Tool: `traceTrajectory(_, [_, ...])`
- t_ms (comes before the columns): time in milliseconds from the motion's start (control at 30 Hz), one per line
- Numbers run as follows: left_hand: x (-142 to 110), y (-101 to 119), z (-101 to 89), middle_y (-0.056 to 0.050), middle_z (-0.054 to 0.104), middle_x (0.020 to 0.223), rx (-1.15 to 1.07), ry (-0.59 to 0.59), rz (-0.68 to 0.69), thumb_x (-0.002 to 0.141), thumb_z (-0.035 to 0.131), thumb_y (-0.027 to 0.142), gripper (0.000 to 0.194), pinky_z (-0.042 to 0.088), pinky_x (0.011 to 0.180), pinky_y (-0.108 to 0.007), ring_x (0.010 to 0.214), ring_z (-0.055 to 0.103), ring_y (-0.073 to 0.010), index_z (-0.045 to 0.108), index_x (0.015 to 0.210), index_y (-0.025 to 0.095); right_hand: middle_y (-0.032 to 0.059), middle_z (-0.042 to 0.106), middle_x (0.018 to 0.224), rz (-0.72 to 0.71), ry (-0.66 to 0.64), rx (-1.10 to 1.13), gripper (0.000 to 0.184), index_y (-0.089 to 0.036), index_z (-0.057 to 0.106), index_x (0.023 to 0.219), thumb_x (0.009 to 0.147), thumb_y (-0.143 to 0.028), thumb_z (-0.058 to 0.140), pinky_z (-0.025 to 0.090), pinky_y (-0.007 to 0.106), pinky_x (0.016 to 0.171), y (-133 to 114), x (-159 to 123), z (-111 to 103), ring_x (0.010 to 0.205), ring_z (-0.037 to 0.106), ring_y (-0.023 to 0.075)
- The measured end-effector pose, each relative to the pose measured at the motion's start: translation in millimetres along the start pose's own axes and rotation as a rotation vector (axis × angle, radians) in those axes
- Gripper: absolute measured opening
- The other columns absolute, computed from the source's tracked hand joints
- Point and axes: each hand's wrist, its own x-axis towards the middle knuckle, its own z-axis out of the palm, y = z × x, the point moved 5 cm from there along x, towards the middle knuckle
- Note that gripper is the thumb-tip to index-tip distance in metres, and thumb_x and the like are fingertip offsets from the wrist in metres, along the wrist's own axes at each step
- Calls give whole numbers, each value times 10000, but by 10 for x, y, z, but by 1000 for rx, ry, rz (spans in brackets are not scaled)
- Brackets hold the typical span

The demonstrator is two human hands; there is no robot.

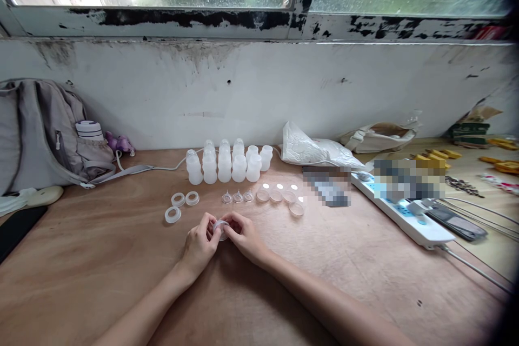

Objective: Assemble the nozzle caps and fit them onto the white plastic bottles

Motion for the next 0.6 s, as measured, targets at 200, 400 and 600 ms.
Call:
traceTrajectory(200, [28,-5,3,27,597,648,-29,-27,-24,800,431,304,112,407,562,-221,577,587,-143,464,871,225,-14,553,703,12,8,-5,170,-175,561,864,734,-115,470,396,206,567,42,-2,2,611,480,98])
traceTrajectory(400, [37,-9,5,19,612,656,-10,-42,-31,785,453,301,114,409,567,-224,591,595,-147,463,866,219,-16,540,687,-14,11,-60,142,-165,555,832,728,-121,468,374,201,543,-20,-6,7,594,458,93])
traceTrajectory(600, [25,-2,4,15,620,654,-7,-39,-25,790,447,315,119,405,563,-223,595,603,-151,465,855,217,-15,542,674,-9,15,-54,121,-159,558,819,743,-144,465,371,202,538,-37,3,9,584,451,93])
